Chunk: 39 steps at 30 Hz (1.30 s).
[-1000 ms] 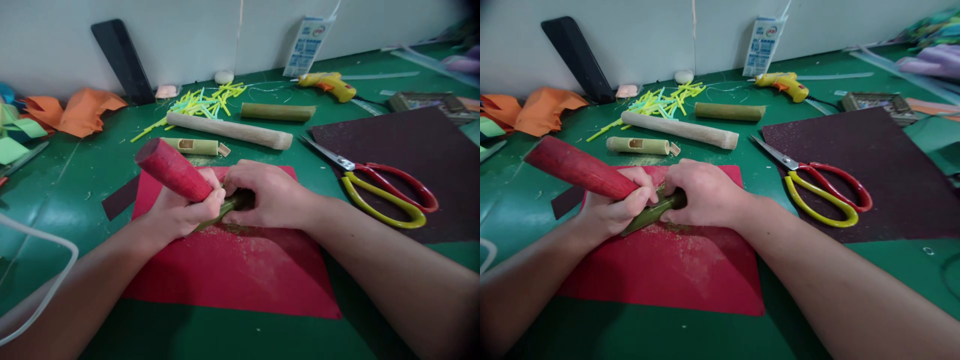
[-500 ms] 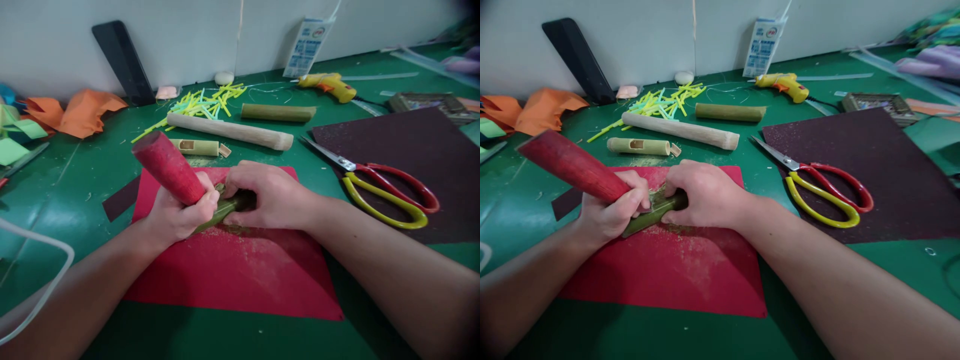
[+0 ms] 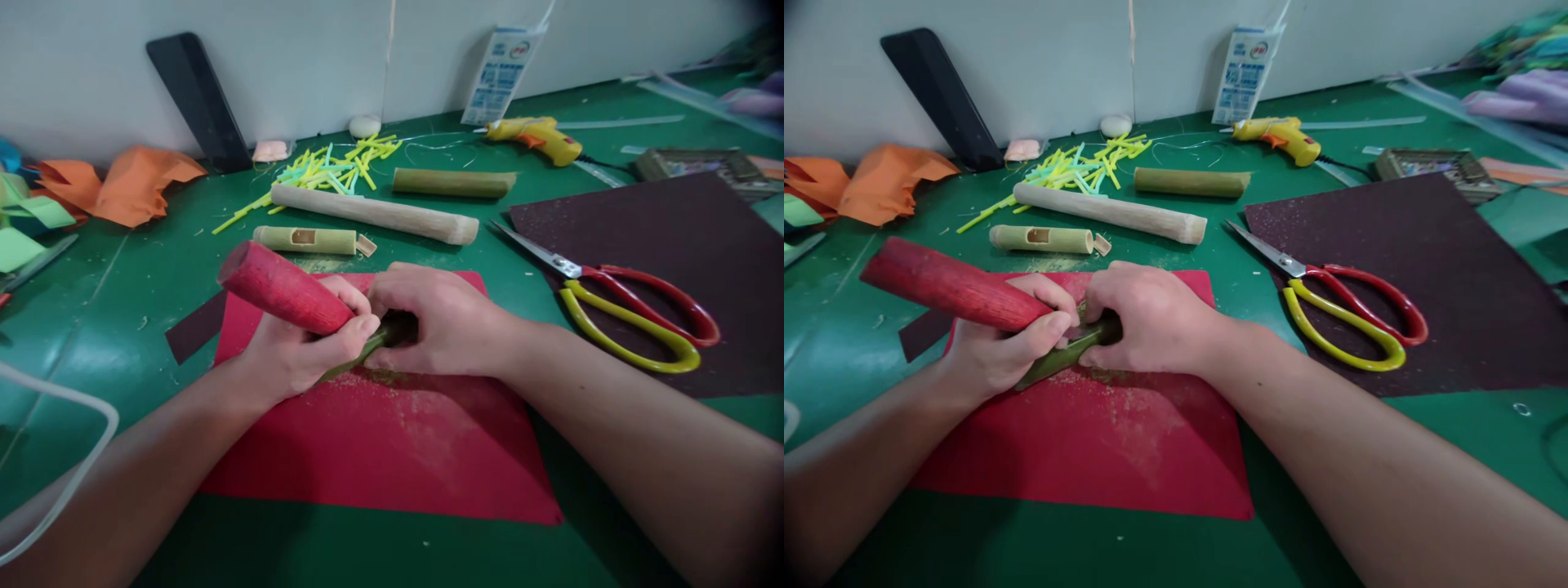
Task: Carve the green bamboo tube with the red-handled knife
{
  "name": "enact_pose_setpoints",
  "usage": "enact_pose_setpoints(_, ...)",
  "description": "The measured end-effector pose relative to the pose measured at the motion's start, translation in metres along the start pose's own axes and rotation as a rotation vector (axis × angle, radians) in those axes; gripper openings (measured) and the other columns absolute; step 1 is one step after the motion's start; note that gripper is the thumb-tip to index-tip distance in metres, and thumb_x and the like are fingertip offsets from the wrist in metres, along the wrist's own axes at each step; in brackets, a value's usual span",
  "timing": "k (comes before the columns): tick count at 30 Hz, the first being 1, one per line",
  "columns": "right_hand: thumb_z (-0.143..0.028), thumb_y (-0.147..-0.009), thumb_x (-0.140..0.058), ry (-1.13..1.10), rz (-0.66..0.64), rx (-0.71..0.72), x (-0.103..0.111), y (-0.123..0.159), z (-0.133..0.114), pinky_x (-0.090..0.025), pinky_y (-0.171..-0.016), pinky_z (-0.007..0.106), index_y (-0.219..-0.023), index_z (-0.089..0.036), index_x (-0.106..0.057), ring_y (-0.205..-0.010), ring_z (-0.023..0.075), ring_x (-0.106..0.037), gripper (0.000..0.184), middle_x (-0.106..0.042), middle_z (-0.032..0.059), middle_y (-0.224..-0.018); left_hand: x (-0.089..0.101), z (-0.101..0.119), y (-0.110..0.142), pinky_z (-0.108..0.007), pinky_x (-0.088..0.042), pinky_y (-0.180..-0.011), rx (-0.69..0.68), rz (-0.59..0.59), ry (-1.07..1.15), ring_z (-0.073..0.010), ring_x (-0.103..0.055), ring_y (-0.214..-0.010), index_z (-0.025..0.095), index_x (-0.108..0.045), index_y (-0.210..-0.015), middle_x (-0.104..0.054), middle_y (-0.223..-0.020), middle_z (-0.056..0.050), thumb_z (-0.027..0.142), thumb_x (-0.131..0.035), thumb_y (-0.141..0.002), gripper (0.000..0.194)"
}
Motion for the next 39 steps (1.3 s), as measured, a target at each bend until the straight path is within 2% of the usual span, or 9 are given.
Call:
enact_pose_setpoints(7, -0.031, -0.073, -0.079, 0.018, -0.018, -0.006, 0.0001, -0.0006, -0.0016, -0.034, -0.067, 0.029, -0.075, -0.02, -0.059, -0.078, 0.0156, -0.053, 0.023, -0.062, -0.0012, -0.078, 0.0016, -0.0011, 0.0035, -0.024, -0.052, -0.066, 0.012, -0.09, -0.067, -0.013, -0.064, -0.071, 0.02, -0.067, -0.082, -0.068, -0.077, 0.001, 0.024, -0.065, -0.092, 0.012)
enact_pose_setpoints(10, -0.03, -0.073, -0.08, 0.035, -0.014, -0.006, -0.0006, -0.0004, -0.0018, -0.033, -0.067, 0.029, -0.074, -0.019, -0.059, -0.077, 0.0152, -0.052, 0.023, -0.062, -0.0009, -0.079, 0.0023, 0.0012, 0.0037, -0.024, -0.052, -0.067, -0.031, -0.115, -0.13, -0.0123, -0.064, -0.071, 0.019, -0.066, -0.079, -0.068, -0.078, 0.0, 0.021, -0.065, -0.091, 0.013)
enact_pose_setpoints(17, -0.03, -0.071, -0.08, 0.031, -0.003, -0.008, -0.0013, 0.0, 0.0006, -0.034, -0.067, 0.028, -0.077, -0.019, -0.062, -0.079, 0.0163, -0.054, 0.023, -0.064, 0.0002, -0.081, 0.0015, 0.0026, 0.0046, -0.019, -0.042, -0.051, -0.186, -0.004, -0.146, -0.0062, -0.051, -0.054, 0.016, -0.055, -0.065, -0.057, -0.063, 0.004, 0.007, -0.06, -0.086, 0.023)
enact_pose_setpoints(23, -0.029, -0.071, -0.081, 0.044, -0.002, -0.022, -0.0018, 0.0001, 0.0003, -0.034, -0.067, 0.028, -0.082, -0.019, -0.066, -0.079, 0.0163, -0.055, 0.021, -0.066, 0.0007, -0.083, 0.0041, -0.0035, 0.0076, -0.02, -0.041, -0.052, -0.238, 0.072, -0.137, -0.0062, -0.052, -0.054, 0.016, -0.054, -0.062, -0.055, -0.06, 0.004, 0.007, -0.06, -0.085, 0.025)
enact_pose_setpoints(25, -0.029, -0.07, -0.081, 0.045, 0.003, -0.016, -0.0015, 0.0003, 0.0004, -0.035, -0.067, 0.028, -0.081, -0.018, -0.067, -0.079, 0.0163, -0.055, 0.021, -0.066, 0.0007, -0.083, 0.004, -0.0049, 0.008, -0.019, -0.042, -0.052, -0.205, 0.072, -0.118, -0.0061, -0.052, -0.054, 0.016, -0.056, -0.064, -0.057, -0.061, 0.003, 0.008, -0.06, -0.085, 0.022)
enact_pose_setpoints(28, -0.03, -0.07, -0.082, 0.019, 0.006, -0.01, -0.0007, 0.0005, 0.0009, -0.037, -0.068, 0.029, -0.08, -0.019, -0.066, -0.08, 0.0166, -0.056, 0.022, -0.067, 0.0002, -0.083, 0.0036, -0.0057, 0.0065, -0.017, -0.042, -0.05, -0.081, 0.127, -0.072, -0.0057, -0.052, -0.053, 0.015, -0.058, -0.064, -0.058, -0.059, 0.003, 0.009, -0.059, -0.084, 0.021)
enact_pose_setpoints(34, -0.03, -0.069, -0.083, -0.02, 0.025, -0.03, 0.0002, 0.0008, -0.0002, -0.041, -0.069, 0.03, -0.083, -0.02, -0.068, -0.081, 0.0175, -0.06, 0.024, -0.069, 0.0003, -0.084, 0.0005, -0.0036, 0.0035, -0.015, -0.034, -0.039, 0.083, 0.23, 0.068, -0.0038, -0.046, -0.042, 0.016, -0.059, -0.059, -0.057, -0.053, 0.005, 0.013, -0.061, -0.08, 0.021)
enact_pose_setpoints(39, -0.029, -0.068, -0.082, 0.022, 0.013, -0.027, -0.0007, 0.0005, -0.0024, -0.039, -0.068, 0.029, -0.08, -0.019, -0.066, -0.079, 0.0173, -0.058, 0.022, -0.066, -0.0007, -0.079, -0.0001, -0.0028, 0.0033, -0.017, -0.035, -0.041, 0.13, 0.203, 0.075, -0.0048, -0.046, -0.044, 0.017, -0.058, -0.059, -0.055, -0.053, 0.005, 0.013, -0.06, -0.08, 0.022)
Point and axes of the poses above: each hand's wrist, its own y-axis away from the middle knuckle, its own x-axis out of the back of the hand, z = x × y, the point moved 3 cm from there along -y, towards the middle knuckle
